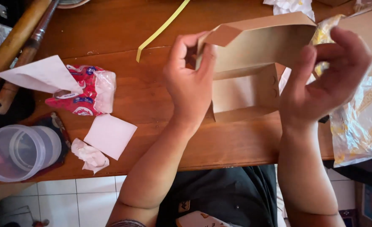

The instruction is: Assembling cardboard food boxes by folding and tucking flaps from flat templates.

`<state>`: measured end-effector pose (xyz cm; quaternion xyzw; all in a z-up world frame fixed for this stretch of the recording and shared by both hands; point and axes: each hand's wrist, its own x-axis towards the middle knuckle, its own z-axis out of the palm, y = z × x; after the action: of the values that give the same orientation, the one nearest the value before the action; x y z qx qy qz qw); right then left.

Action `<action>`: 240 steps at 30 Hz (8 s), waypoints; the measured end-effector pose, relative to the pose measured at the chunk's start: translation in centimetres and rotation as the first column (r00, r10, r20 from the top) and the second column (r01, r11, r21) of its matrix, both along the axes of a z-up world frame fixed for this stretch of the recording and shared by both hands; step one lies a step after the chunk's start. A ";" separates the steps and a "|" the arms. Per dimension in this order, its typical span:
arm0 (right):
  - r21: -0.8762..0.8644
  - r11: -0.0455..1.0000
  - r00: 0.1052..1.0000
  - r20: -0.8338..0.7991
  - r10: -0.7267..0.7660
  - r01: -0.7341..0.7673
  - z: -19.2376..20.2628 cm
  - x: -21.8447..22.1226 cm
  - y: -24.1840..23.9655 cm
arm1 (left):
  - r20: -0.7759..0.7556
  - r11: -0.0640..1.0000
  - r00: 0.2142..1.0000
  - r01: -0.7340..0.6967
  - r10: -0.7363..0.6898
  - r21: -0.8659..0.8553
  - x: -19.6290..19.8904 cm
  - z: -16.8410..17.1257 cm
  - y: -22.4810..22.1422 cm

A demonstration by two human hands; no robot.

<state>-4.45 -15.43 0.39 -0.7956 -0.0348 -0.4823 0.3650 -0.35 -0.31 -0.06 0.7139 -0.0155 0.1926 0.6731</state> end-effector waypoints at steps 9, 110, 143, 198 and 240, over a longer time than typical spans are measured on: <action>0.262 0.925 0.916 -0.218 0.336 -0.276 2.0 1.3 2.5 | 0.114 0.962 0.964 0.222 -0.242 0.162 -1.1 0.2 -0.9; 0.443 0.828 0.762 -0.384 0.522 -0.343 -1.4 1.1 0.0 | 0.033 0.922 0.946 0.304 -0.321 0.241 -0.8 2.5 0.5; 0.364 0.756 0.618 -0.435 0.655 -0.544 1.2 0.7 4.3 | 0.016 0.750 1.000 -0.029 0.025 0.660 1.6 -7.2 0.5; -0.455 0.736 0.568 -0.815 -0.116 -0.502 -7.7 0.5 -1.3 | 0.006 0.247 0.803 0.176 -0.596 0.953 2.6 -10.5 8.5; -0.450 0.807 0.715 -0.698 -0.049 -0.384 -6.3 2.1 -1.1 | 0.022 0.571 0.868 0.307 -0.496 0.761 3.9 -6.3 7.3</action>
<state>-2.31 -16.49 -5.93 -0.9790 -0.1158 -0.0873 0.1434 3.50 6.97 -6.41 0.8721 -0.3335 0.0929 0.3459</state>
